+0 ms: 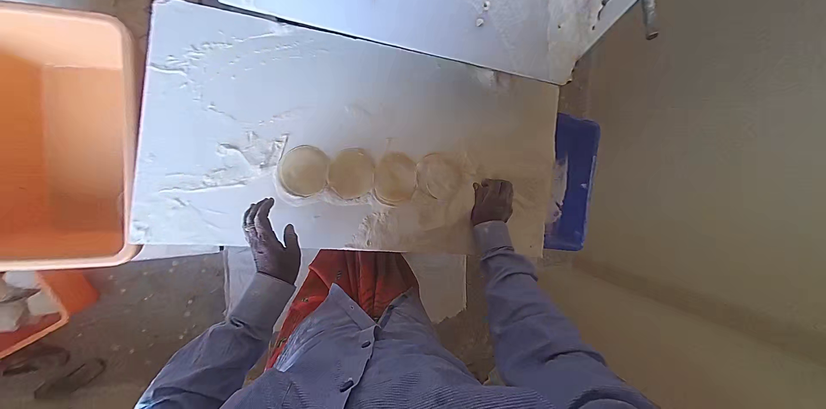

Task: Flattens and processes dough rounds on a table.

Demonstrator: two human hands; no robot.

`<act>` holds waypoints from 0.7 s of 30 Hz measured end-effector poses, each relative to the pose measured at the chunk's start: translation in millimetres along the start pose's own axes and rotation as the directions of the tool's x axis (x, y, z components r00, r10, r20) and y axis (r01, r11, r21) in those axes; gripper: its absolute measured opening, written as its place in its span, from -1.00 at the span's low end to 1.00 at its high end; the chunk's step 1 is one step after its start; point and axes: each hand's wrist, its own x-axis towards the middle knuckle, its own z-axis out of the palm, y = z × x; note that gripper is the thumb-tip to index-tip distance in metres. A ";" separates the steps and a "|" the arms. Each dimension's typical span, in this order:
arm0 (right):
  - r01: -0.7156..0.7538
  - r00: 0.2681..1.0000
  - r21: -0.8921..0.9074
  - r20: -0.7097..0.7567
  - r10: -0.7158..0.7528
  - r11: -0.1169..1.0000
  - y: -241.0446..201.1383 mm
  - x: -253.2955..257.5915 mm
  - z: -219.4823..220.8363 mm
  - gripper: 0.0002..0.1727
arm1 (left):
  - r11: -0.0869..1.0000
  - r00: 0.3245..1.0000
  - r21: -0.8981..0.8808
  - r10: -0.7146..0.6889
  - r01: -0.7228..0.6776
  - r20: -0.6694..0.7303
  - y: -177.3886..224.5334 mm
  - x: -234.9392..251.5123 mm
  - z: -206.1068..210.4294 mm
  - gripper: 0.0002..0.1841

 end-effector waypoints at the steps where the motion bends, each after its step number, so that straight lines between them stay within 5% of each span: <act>1: -0.015 0.990 -0.025 0.137 0.019 1.000 -4.4 6.0 -16.2 -0.55 | 1.000 1.000 0.005 -0.021 0.021 -0.007 3.1 -13.2 -0.4 -0.41; 4: -0.164 0.880 0.024 0.456 0.136 0.986 -34.9 34.7 -54.7 -0.52 | 0.995 0.994 0.009 -0.103 0.103 0.018 16.2 -45.6 -6.4 -0.42; 9: -0.136 0.781 0.566 0.566 -0.263 0.813 -184.3 -1.0 -77.0 -0.57 | 0.969 0.973 -0.085 -0.232 0.231 -0.012 23.8 -88.2 -15.8 -0.46; 11: 0.023 0.752 0.556 0.538 -0.380 0.831 -204.2 -2.7 -97.9 -0.62 | 0.966 0.969 -0.100 -0.243 0.238 -0.034 20.6 -98.8 -22.9 -0.47; 13: 0.187 0.792 0.370 0.490 -0.363 0.910 -174.8 1.5 -115.5 -0.62 | 0.951 0.956 -0.112 -0.292 0.287 -0.033 14.7 -108.1 -33.0 -0.47; 16: 0.001 0.922 0.164 0.382 -0.065 0.986 -82.9 -6.3 -99.5 -0.46 | 0.924 0.928 -0.103 -0.372 0.367 -0.028 4.7 -119.6 -32.4 -0.48; 19: -0.107 0.953 0.176 0.298 0.051 0.979 -32.4 -50.6 -51.8 0.04 | 0.911 0.905 -0.002 -0.410 0.413 0.115 15.4 -116.1 -3.1 -0.44; 21: -0.045 0.982 0.256 0.189 -0.004 0.965 -28.2 -72.7 -30.9 0.13 | 0.943 0.915 0.024 -0.329 0.333 0.234 41.3 -102.1 45.9 -0.25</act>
